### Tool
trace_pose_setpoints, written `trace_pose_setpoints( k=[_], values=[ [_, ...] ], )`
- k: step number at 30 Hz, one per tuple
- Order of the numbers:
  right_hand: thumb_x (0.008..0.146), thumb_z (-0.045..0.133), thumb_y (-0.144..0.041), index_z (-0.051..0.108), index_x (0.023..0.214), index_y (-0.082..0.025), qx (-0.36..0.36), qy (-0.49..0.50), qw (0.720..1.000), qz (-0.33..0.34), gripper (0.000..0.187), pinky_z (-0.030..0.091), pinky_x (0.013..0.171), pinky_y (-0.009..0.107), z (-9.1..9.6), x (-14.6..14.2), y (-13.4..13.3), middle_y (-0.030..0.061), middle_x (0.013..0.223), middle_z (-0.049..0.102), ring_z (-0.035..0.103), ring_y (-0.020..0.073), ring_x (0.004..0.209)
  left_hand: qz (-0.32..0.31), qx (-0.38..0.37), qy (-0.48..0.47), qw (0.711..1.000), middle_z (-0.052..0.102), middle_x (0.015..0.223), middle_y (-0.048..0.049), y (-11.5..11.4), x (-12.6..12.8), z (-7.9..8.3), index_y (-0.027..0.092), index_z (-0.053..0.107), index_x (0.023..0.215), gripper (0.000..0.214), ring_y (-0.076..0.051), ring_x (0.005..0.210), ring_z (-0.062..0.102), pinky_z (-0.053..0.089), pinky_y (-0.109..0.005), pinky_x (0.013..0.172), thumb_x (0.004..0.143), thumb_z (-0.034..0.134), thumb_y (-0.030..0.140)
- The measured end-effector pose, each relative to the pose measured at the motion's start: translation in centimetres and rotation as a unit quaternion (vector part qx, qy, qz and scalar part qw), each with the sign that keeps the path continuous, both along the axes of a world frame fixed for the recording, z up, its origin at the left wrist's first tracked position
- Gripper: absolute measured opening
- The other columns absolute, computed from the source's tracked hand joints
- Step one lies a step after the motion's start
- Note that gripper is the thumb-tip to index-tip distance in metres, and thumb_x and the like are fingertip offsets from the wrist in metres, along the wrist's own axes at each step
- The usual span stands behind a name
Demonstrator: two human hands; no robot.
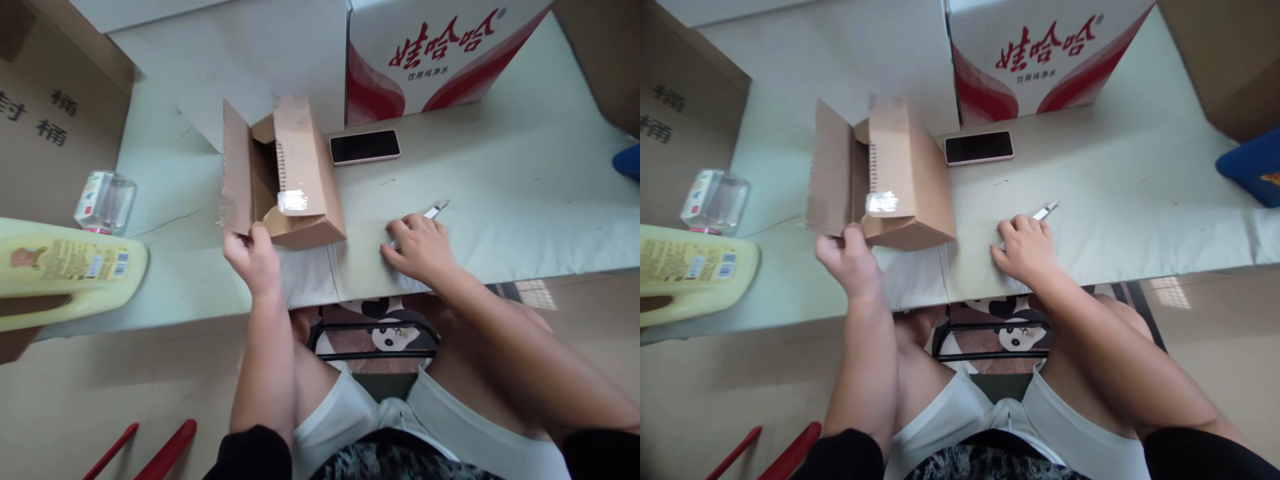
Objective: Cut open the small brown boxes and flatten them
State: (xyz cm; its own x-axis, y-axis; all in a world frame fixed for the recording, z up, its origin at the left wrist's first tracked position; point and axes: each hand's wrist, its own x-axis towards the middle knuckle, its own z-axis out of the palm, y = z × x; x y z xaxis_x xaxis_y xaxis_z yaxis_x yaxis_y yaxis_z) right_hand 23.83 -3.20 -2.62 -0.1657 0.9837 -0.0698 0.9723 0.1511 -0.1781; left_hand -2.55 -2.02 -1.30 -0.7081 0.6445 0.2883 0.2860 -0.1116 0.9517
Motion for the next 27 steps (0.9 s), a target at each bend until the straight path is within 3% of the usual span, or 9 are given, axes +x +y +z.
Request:
trace_pose_setpoints(
  k=[4, 8, 10, 13, 17, 21, 25, 27],
  values=[
    [0.090, 0.050, -0.041, 0.068, 0.113, -0.017, 0.028, 0.041, 0.999, 0.013, 0.038, 0.034, 0.109, 0.059, -0.6, -0.1, 0.0, 0.0187, 0.119, 0.062, 0.052, 0.0388, 0.124, -0.010, -0.047, -0.180, 0.982, 0.066, 0.087, -0.0034, 0.6, -1.5, -0.3, 0.022, 0.055, 0.091, 0.029, -0.019, 0.085, 0.068, 0.058, -0.034, 0.071, 0.082, 0.058, 0.049],
    [0.090, 0.050, -0.046, 0.062, 0.127, -0.015, 0.055, 0.147, 0.984, 0.084, 0.050, 0.034, 0.113, 0.058, -0.7, -0.3, 0.3, 0.0190, 0.132, 0.060, 0.042, 0.0401, 0.140, -0.084, -0.035, -0.278, 0.956, 0.064, 0.080, -0.0015, 0.6, -2.1, -1.0, 0.023, 0.053, 0.085, 0.028, -0.017, 0.076, 0.066, 0.055, -0.030, 0.067, 0.069, 0.068, 0.042],
    [0.091, 0.048, -0.050, 0.055, 0.136, -0.014, 0.067, 0.202, 0.970, 0.118, 0.058, 0.039, 0.112, 0.056, -0.6, -0.2, 0.4, 0.0198, 0.137, 0.057, 0.044, 0.0386, 0.139, -0.098, -0.066, -0.254, 0.960, 0.066, 0.086, -0.0016, 0.6, -2.2, -1.4, 0.025, 0.054, 0.093, 0.037, -0.016, 0.074, 0.065, 0.054, -0.028, 0.065, 0.064, 0.074, 0.037],
    [0.091, 0.048, -0.054, 0.052, 0.137, -0.013, 0.074, 0.239, 0.960, 0.122, 0.062, 0.045, 0.106, 0.056, -0.6, -0.1, 0.7, 0.0220, 0.135, 0.057, 0.051, 0.0378, 0.128, -0.079, -0.107, -0.139, 0.981, 0.069, 0.112, -0.0067, 0.8, -2.5, -2.0, 0.027, 0.056, 0.110, 0.056, -0.017, 0.083, 0.067, 0.054, -0.028, 0.069, 0.060, 0.082, 0.031],
    [0.087, 0.054, -0.057, 0.051, 0.134, -0.012, 0.063, 0.278, 0.953, 0.102, 0.066, 0.050, 0.097, 0.054, -1.1, -0.2, 1.9, 0.0229, 0.127, 0.059, 0.056, 0.0368, 0.117, -0.096, -0.122, -0.035, 0.987, 0.072, 0.103, -0.0093, 1.0, -2.8, -2.1, 0.019, 0.067, 0.090, 0.030, -0.021, 0.100, 0.068, 0.054, -0.035, 0.093, 0.072, 0.077, 0.040],
    [0.086, 0.056, -0.057, 0.053, 0.130, -0.015, 0.041, 0.356, 0.929, 0.087, 0.061, 0.055, 0.089, 0.048, -1.8, -0.4, 3.8, 0.0182, 0.117, 0.066, 0.062, 0.0321, 0.105, -0.161, -0.070, -0.082, 0.981, 0.074, 0.096, -0.0076, 1.0, -2.1, -2.1, 0.019, 0.069, 0.086, 0.032, -0.021, 0.100, 0.070, 0.054, -0.035, 0.096, 0.081, 0.067, 0.051],
    [0.085, 0.058, -0.062, 0.057, 0.123, -0.015, 0.007, 0.387, 0.920, 0.061, 0.060, 0.057, 0.082, 0.045, -2.2, -0.5, 4.6, 0.0151, 0.107, 0.069, 0.066, 0.0294, 0.095, -0.261, -0.075, -0.132, 0.953, 0.074, 0.106, -0.0113, 1.2, -1.2, -2.5, 0.023, 0.067, 0.093, 0.058, -0.026, 0.115, 0.068, 0.056, -0.040, 0.098, 0.082, 0.048, 0.077],
    [0.081, 0.063, -0.065, 0.054, 0.128, -0.015, 0.019, 0.379, 0.924, 0.048, 0.069, 0.057, 0.084, 0.046, -2.0, -0.5, 4.3, 0.0168, 0.112, 0.069, 0.066, 0.0314, 0.100, -0.275, -0.087, -0.149, 0.946, 0.074, 0.109, -0.0129, 1.3, -1.0, -2.6, 0.023, 0.066, 0.096, 0.067, -0.028, 0.118, 0.068, 0.058, -0.041, 0.096, 0.079, 0.044, 0.084]
  ],
)
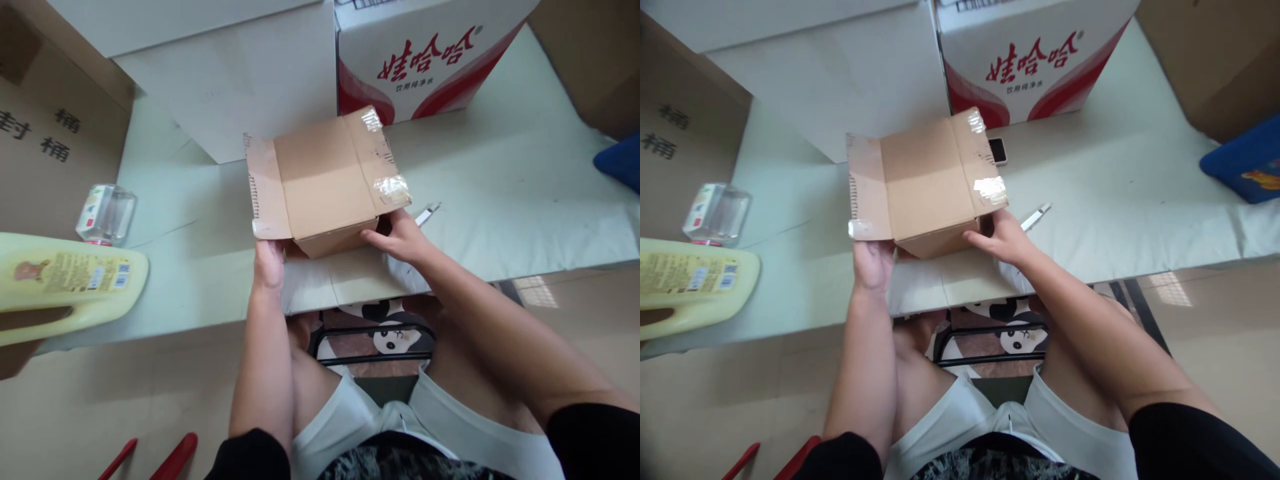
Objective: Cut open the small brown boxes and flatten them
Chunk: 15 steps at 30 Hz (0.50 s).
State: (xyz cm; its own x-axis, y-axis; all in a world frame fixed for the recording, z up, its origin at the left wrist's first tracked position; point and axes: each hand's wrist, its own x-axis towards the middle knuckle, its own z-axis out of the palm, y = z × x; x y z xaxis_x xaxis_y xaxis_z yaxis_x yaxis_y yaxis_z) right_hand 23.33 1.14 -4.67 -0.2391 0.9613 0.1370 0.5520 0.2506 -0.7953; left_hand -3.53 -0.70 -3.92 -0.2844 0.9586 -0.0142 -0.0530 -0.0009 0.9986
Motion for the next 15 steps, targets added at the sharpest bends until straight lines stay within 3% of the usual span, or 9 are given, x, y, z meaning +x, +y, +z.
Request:
trace_pose_setpoints(
  k=[3, 6, 9, 11, 13, 15],
  values=[
    [0.077, 0.067, -0.064, 0.050, 0.136, -0.015, 0.033, -0.008, 0.998, -0.060, 0.079, 0.057, 0.087, 0.048, 0.6, -0.1, -0.8, 0.0191, 0.122, 0.065, 0.065, 0.0336, 0.108, 0.017, -0.020, -0.009, 1.000, 0.074, 0.099, -0.0129, 0.1, -0.3, 0.2, 0.022, 0.066, 0.093, 0.064, -0.029, 0.108, 0.071, 0.061, -0.040, 0.085, 0.079, 0.047, 0.081],
    [0.078, 0.066, -0.063, 0.061, 0.119, -0.018, 0.018, 0.066, 0.990, -0.121, 0.061, 0.058, 0.080, 0.044, 1.4, -0.2, -1.4, 0.0131, 0.106, 0.069, 0.066, 0.0292, 0.096, 0.015, -0.042, -0.026, 0.999, 0.073, 0.089, -0.0108, -0.6, -1.0, 0.7, 0.022, 0.067, 0.091, 0.054, -0.029, 0.096, 0.074, 0.061, -0.039, 0.073, 0.080, 0.050, 0.072],
    [0.079, 0.061, -0.069, 0.062, 0.081, -0.019, -0.083, 0.203, 0.961, -0.166, 0.049, 0.055, 0.059, 0.036, 2.0, -0.1, -1.7, 0.0056, 0.072, 0.064, 0.064, 0.0214, 0.069, -0.091, -0.093, -0.035, 0.991, 0.072, 0.076, -0.0105, -1.9, -1.6, 1.1, 0.021, 0.068, 0.081, 0.041, -0.032, 0.088, 0.074, 0.060, -0.041, 0.066, 0.072, 0.065, 0.061],
    [0.075, 0.065, -0.072, 0.057, 0.070, -0.020, -0.148, 0.261, 0.934, -0.196, 0.052, 0.049, 0.048, 0.031, 2.3, 0.0, -1.9, 0.0021, 0.061, 0.057, 0.058, 0.0175, 0.056, -0.150, -0.119, -0.032, 0.981, 0.069, 0.068, -0.0102, -2.6, -1.8, 1.2, 0.021, 0.066, 0.075, 0.039, -0.033, 0.079, 0.073, 0.059, -0.043, 0.061, 0.065, 0.073, 0.058],
    [0.070, 0.071, -0.070, 0.057, 0.070, -0.021, -0.168, 0.290, 0.920, -0.202, 0.051, 0.045, 0.044, 0.029, 2.4, 0.2, -2.3, 0.0001, 0.059, 0.055, 0.053, 0.0149, 0.051, -0.116, -0.097, 0.000, 0.989, 0.069, 0.069, -0.0083, -2.6, -2.1, 1.1, 0.021, 0.066, 0.077, 0.037, -0.030, 0.076, 0.072, 0.059, -0.041, 0.061, 0.062, 0.076, 0.054],
    [0.071, 0.072, -0.067, 0.058, 0.071, -0.021, -0.144, 0.300, 0.924, -0.187, 0.049, 0.046, 0.047, 0.028, 2.3, 0.5, -2.6, -0.0002, 0.062, 0.058, 0.053, 0.0138, 0.053, -0.015, -0.050, 0.091, 0.994, 0.073, 0.082, -0.0062, -2.1, -2.4, 1.0, 0.022, 0.066, 0.084, 0.033, -0.026, 0.083, 0.071, 0.060, -0.039, 0.072, 0.062, 0.078, 0.044]
  ],
)
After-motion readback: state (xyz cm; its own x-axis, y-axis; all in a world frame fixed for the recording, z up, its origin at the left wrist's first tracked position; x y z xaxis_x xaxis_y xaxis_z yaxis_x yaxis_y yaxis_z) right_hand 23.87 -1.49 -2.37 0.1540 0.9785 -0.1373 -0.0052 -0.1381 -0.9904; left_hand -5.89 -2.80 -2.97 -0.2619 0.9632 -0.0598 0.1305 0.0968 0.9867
